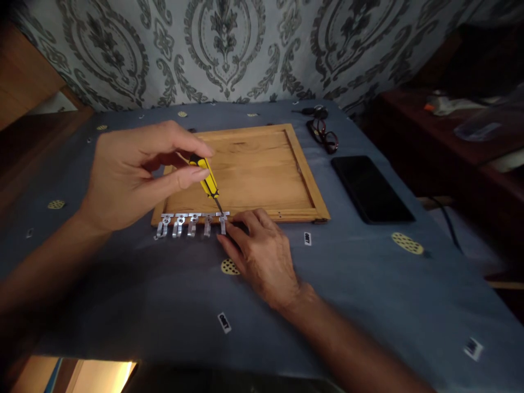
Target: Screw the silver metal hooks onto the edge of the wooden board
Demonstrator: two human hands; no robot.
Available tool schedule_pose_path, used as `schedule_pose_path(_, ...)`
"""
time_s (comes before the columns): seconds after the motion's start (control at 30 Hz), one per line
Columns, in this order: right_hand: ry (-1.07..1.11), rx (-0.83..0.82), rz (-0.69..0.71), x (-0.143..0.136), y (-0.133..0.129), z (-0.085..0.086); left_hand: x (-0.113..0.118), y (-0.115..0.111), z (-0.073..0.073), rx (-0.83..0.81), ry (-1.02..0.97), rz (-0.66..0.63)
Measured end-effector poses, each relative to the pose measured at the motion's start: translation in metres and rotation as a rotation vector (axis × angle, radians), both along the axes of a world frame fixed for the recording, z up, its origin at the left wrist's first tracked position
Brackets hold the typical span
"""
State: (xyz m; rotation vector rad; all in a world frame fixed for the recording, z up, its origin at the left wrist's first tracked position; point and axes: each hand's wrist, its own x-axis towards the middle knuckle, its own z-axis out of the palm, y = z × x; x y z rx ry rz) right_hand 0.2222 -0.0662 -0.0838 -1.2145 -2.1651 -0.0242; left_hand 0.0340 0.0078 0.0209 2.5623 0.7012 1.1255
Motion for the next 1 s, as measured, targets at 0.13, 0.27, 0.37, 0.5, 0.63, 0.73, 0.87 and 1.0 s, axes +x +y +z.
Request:
schedule_pose_path(0.13,0.007,0.001,-0.005,-0.0002,-0.0001,0.0004,0.0030,0.0004,-0.0022,0.056,-0.054,0.007)
schedule_pose_path(0.27,0.002,-0.002,-0.002,-0.0001,-0.0002,0.0006,0.0009,0.0013,0.0000,0.078,-0.013,0.009)
schedule_pose_path(0.37,0.005,-0.013,-0.001,-0.0001,-0.0002,0.0009,-0.0018,0.0026,0.0021,0.064,0.007,-0.011)
schedule_pose_path(0.5,0.003,-0.009,-0.007,0.0002,0.0000,0.0006,-0.0020,0.0030,0.0014,0.070,0.019,-0.018)
schedule_pose_path(0.63,0.001,0.011,0.002,0.0005,0.0003,-0.0004,0.0013,0.0002,-0.0009,0.077,0.006,0.030)
schedule_pose_path(0.73,-0.001,0.020,-0.002,0.0005,0.0005,-0.0009,0.0028,-0.0018,-0.0009,0.076,0.018,0.050)
schedule_pose_path(0.87,0.000,0.029,0.005,0.0005,0.0007,-0.0010,0.0016,-0.0012,0.0003,0.019,0.017,0.037)
schedule_pose_path(1.0,0.001,0.020,0.011,0.0005,0.0007,-0.0008,-0.0002,0.0017,-0.0001,-0.041,-0.002,0.026)
